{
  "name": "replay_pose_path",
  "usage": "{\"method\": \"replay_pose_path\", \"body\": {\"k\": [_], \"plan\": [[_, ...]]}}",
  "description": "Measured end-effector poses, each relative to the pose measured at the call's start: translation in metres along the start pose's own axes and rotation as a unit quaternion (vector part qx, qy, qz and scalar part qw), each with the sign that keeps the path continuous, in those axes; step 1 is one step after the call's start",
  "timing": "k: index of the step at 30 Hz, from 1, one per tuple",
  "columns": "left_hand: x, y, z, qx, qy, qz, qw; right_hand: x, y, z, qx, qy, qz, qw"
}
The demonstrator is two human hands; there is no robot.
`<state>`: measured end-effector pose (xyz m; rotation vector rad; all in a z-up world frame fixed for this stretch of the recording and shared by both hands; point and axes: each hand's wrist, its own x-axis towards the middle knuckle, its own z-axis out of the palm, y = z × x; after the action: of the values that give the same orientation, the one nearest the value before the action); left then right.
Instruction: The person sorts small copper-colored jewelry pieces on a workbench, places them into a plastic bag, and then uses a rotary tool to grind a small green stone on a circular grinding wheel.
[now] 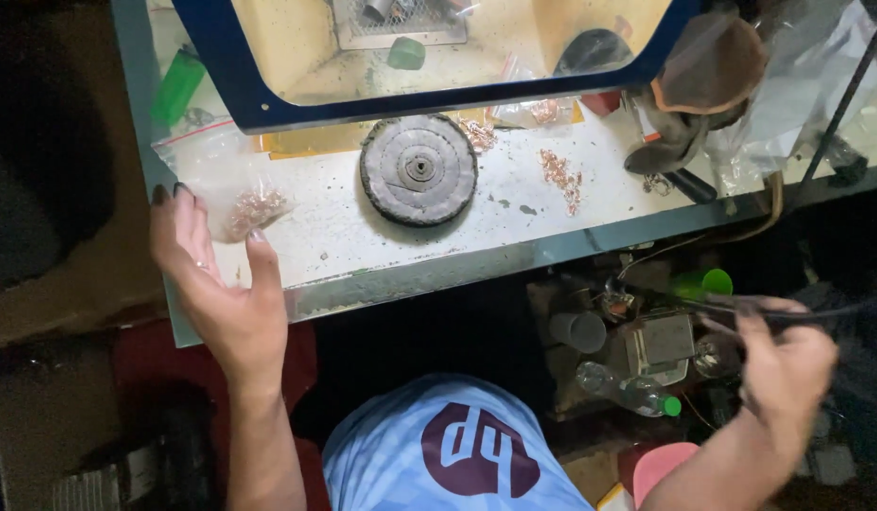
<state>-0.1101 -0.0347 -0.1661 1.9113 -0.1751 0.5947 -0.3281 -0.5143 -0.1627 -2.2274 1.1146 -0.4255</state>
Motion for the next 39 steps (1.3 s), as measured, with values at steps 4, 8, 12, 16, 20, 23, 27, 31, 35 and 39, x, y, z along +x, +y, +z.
{"method": "replay_pose_path", "body": {"k": [4,8,12,16,20,23,27,31,35,39], "plan": [[-0.006,0.012,0.0,0.015,0.013,-0.011,1.0,-0.029,-0.047,-0.04,0.169,-0.04,-0.09,0.981],[-0.049,0.031,0.008,0.079,0.063,0.067,0.993,0.079,0.082,-0.074,0.09,-0.17,-0.248,0.949],[-0.097,0.056,0.034,-0.058,-0.213,0.199,0.955,0.012,0.15,-0.085,0.242,-0.159,-0.277,0.916],[-0.103,0.071,0.069,-0.064,-0.329,0.251,0.908,0.027,0.137,-0.082,0.381,-0.239,-0.238,0.861],[-0.09,0.083,0.085,-0.027,-0.258,0.32,0.911,0.015,0.1,-0.062,0.447,-0.25,-0.245,0.823],[-0.074,0.087,0.084,0.015,-0.232,0.344,0.91,-0.007,0.067,-0.037,0.385,-0.097,-0.15,0.905],[-0.055,0.092,0.083,0.081,-0.208,0.371,0.901,-0.012,-0.009,-0.01,0.207,-0.083,0.023,0.974],[-0.054,0.085,0.093,0.173,-0.238,0.393,0.871,-0.011,-0.036,0.027,0.209,-0.089,0.07,0.971],[-0.055,0.082,0.103,0.219,-0.279,0.42,0.835,-0.044,-0.091,0.064,0.0,0.059,-0.139,0.989],[-0.052,0.085,0.115,0.256,-0.323,0.409,0.814,-0.066,-0.113,0.094,0.017,-0.187,-0.438,0.879]]}}
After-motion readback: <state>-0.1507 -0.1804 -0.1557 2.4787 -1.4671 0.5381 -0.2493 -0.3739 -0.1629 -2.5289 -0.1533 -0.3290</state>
